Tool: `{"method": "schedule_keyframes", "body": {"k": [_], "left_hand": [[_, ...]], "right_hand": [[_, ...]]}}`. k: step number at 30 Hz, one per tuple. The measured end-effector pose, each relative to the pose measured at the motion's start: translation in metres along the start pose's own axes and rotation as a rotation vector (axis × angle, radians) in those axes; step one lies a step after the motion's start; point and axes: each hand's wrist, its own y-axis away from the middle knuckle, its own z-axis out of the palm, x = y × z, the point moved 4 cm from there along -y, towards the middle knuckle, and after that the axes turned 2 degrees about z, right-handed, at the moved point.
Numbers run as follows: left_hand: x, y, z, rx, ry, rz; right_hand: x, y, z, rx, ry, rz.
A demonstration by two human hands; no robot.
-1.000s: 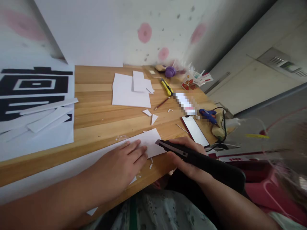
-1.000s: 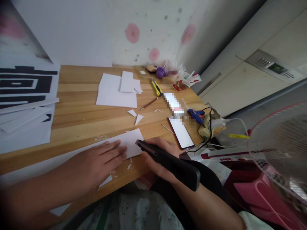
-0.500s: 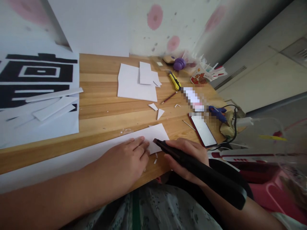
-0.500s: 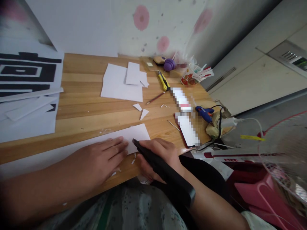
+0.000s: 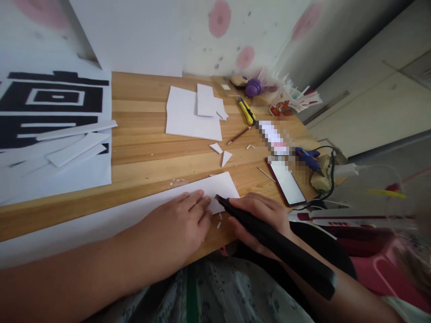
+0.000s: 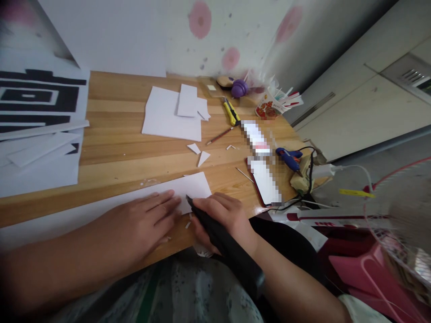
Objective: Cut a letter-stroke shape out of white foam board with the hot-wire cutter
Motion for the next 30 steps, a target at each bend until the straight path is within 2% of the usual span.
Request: {"method": "schedule_keyframes", "body": {"k": [9,13,20,23,30], "left_hand": [[0.006,0.000,-0.002,-0.019,-0.022,-0.022],[0.006,0.001,0.002,-0.066,-0.028,-0.040],[0.008,0.001,0.009,-0.305,0.022,-0.030],[0.008,0.001,0.011,-0.369,0.044,-0.053],[0.008,0.002,0.013,-0.351,0.062,-0.073]], "right_hand": [[0.002,0.004,0.005,0.002,-0.019,0.046],[-0.003,0.008,0.007,0.033,0.017,0.032],[-0.009,0.010,0.009,0.036,0.100,-0.051],[-0.009,0.011,0.008,0.039,0.115,-0.072],[-0.010,0.016,0.009,0.033,0.149,-0.084]]}}
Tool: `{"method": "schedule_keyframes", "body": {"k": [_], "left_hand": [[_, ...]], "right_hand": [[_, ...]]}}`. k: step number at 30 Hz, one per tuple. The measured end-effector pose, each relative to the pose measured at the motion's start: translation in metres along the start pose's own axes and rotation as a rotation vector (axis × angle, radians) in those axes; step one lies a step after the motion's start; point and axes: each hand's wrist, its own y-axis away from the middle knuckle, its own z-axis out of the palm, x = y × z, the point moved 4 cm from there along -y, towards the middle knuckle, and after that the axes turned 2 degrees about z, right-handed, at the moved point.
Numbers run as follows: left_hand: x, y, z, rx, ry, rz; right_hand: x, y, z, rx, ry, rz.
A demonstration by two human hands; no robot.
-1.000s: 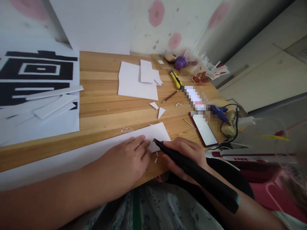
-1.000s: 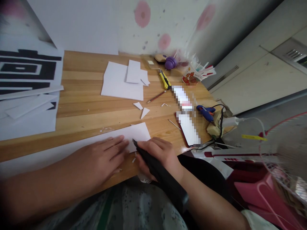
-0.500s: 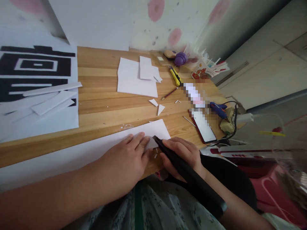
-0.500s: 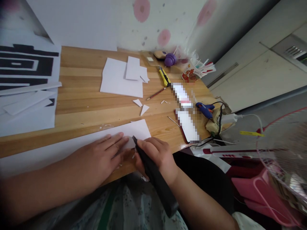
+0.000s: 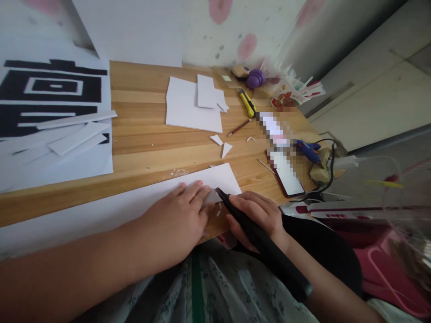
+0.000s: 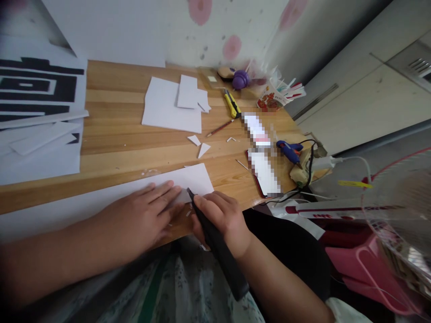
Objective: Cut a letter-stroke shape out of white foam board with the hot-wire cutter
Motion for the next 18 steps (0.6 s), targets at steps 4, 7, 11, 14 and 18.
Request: {"method": "schedule_keyframes", "body": {"k": [4,7,11,14,18], "left_hand": [[-0.001,-0.001,0.000,-0.018,0.016,-0.013],[-0.001,-0.002,0.000,-0.013,0.020,-0.022],[-0.001,-0.001,0.000,0.017,0.012,-0.032],[-0.001,0.001,0.002,0.049,0.029,-0.036],[-0.001,0.002,0.006,0.077,0.010,-0.026]], "right_hand": [[-0.001,0.005,0.001,0.028,0.020,0.008],[-0.002,0.009,0.002,0.034,0.013,0.009],[-0.004,0.012,0.003,0.050,-0.008,0.027],[-0.006,0.013,0.002,0.050,-0.015,0.033],[-0.009,0.014,-0.001,0.024,-0.022,0.015]]}}
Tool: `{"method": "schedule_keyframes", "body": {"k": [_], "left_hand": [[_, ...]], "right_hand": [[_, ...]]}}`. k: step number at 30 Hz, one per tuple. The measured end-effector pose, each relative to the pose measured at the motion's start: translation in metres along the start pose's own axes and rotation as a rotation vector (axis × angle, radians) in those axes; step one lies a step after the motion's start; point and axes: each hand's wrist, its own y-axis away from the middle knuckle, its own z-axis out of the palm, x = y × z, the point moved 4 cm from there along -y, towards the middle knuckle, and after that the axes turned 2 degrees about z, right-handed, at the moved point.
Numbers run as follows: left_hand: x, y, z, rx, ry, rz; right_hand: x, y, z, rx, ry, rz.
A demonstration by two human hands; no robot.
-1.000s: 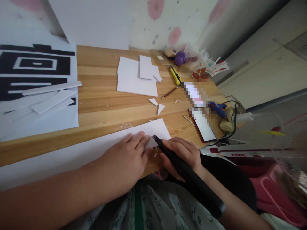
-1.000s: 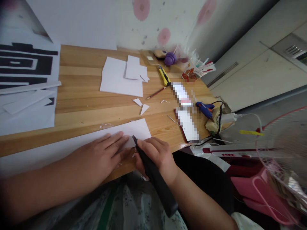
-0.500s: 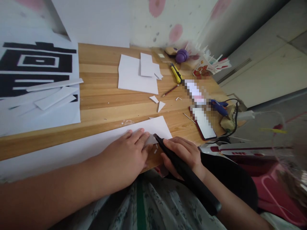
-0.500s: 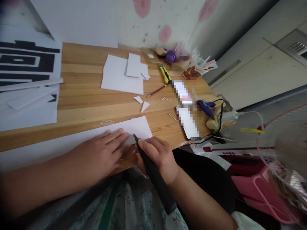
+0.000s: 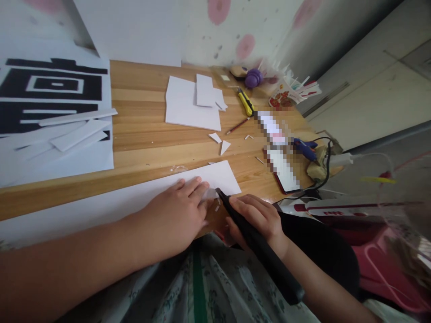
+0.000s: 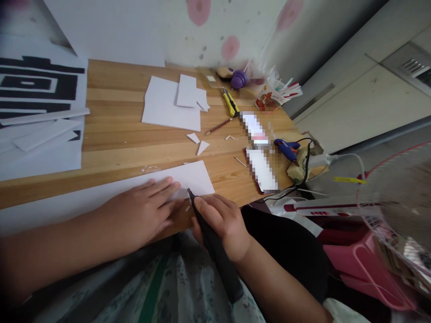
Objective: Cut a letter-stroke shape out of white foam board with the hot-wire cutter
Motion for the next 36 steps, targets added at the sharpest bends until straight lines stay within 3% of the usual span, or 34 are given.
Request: {"method": "schedule_keyframes", "body": {"k": [14,23,30,33,36], "left_hand": [[0.000,0.000,-0.004,-0.006,-0.052,0.028],[-0.001,0.001,-0.002,0.052,-0.042,0.040],[-0.002,0.002,-0.007,0.014,0.008,0.029],[-0.004,0.001,-0.012,-0.013,0.045,0.041],[-0.007,-0.002,-0.017,0.036,0.071,0.042]], "right_hand": [[-0.006,0.011,-0.001,0.000,0.051,-0.013],[-0.010,0.022,0.000,0.016,0.051,-0.023],[-0.012,0.026,0.004,0.032,0.059,0.020],[-0.012,0.022,-0.002,0.086,0.016,0.021],[-0.014,0.021,-0.015,0.213,0.023,0.007]]}}
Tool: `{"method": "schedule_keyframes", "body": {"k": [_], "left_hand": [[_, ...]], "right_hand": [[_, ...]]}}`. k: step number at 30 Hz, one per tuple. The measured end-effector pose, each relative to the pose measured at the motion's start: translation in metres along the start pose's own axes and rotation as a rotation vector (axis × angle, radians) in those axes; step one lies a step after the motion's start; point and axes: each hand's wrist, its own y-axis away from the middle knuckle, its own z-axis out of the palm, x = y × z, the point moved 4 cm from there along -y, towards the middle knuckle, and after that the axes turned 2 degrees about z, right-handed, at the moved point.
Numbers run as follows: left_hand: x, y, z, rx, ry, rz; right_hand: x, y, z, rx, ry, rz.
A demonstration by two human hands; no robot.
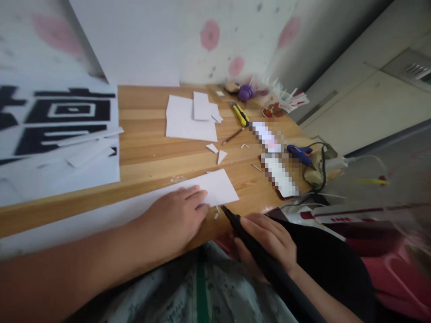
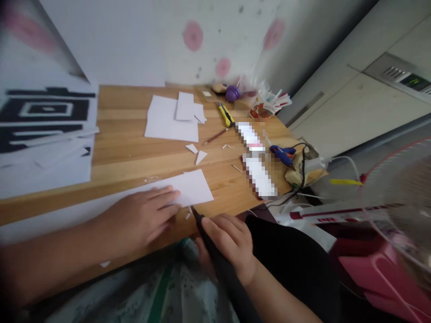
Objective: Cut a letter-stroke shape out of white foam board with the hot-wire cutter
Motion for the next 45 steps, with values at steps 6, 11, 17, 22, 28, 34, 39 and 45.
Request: {"method": "schedule_keyframes", "body": {"k": [6,11,17,22,28,34,39,45], "left_hand": [[-0.023,-0.005,-0.002,0.012,0.074,-0.366],[-0.026,-0.012,-0.002,0.022,0.101,-0.370],[-0.023,-0.014,-0.018,0.102,0.121,-0.402],[-0.021,0.001,-0.040,0.133,0.146,-0.392],[-0.022,0.028,-0.039,0.115,0.168,-0.392],[-0.032,0.042,-0.029,0.135,0.155,-0.434],[-0.039,0.045,-0.020,0.135,0.131,-0.445],[-0.044,0.048,-0.013,0.135,0.118,-0.436]], "right_hand": [[0.015,0.001,-0.014,0.076,0.062,0.169],[0.043,-0.012,-0.014,0.082,-0.007,0.391],[0.089,-0.056,-0.002,-0.125,-0.170,0.495],[0.123,-0.077,0.011,-0.413,0.169,0.456],[0.120,-0.082,0.033,-0.777,0.571,0.237],[0.118,-0.126,0.044,-0.688,0.504,0.401],[0.131,-0.194,0.098,-0.539,0.489,0.550],[0.152,-0.233,0.154,-0.439,0.362,0.798]]}}
